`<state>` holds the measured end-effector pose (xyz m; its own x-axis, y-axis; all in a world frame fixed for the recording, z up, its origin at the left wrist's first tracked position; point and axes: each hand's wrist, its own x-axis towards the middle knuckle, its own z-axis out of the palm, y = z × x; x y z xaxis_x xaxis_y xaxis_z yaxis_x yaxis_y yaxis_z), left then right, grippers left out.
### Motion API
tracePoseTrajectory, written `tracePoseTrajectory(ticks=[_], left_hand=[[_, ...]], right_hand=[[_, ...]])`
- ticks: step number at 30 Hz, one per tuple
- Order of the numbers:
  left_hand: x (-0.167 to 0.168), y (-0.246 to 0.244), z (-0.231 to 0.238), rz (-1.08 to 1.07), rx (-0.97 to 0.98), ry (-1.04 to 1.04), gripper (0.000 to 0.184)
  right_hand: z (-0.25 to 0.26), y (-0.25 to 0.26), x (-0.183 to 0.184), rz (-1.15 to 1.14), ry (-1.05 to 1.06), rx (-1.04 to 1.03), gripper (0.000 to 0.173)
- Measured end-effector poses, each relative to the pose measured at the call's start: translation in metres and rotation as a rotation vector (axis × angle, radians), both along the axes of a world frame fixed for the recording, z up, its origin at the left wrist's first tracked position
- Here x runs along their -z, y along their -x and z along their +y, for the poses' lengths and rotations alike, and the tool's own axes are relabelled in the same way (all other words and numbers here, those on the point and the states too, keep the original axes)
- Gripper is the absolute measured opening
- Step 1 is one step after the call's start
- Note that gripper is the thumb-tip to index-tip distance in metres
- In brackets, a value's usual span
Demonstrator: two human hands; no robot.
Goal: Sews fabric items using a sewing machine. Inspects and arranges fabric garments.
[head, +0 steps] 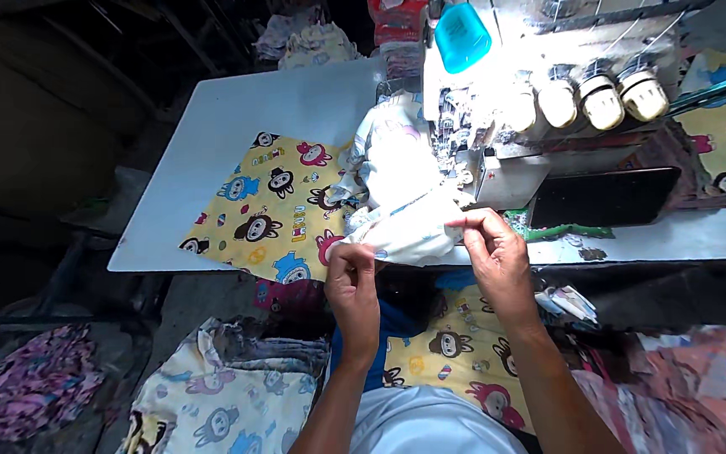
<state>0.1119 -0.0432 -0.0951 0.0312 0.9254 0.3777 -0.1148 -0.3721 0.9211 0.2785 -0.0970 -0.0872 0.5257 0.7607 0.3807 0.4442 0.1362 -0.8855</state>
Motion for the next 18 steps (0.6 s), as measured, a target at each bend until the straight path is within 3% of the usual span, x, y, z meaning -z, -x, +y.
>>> tracePoseTrajectory(ticks=[2, 5, 10, 13, 18], left_hand=[[0.003, 0.000, 0.000, 0.056, 0.030, -0.070, 0.027], [0.001, -0.006, -0.003, 0.085, 0.051, -0.057, 0.024], [-0.002, -0.012, -0.005, 0.064, 0.068, 0.021, 0.052], [0.002, -0.011, -0.006, 0.152, 0.069, -0.008, 0.042], [0.002, -0.009, -0.006, 0.253, 0.101, -0.039, 0.022]], right_hand=[[0.000, 0.000, 0.001, 0.037, -0.008, -0.026, 0.016], [-0.001, 0.002, 0.001, 0.061, 0.008, 0.007, 0.014], [-0.003, 0.001, -0.001, 0.097, 0.058, 0.035, 0.017], [-0.004, -0.001, -0.001, 0.067, 0.045, 0.004, 0.022], [-0.002, -0.001, -0.004, 0.153, 0.009, 0.003, 0.015]])
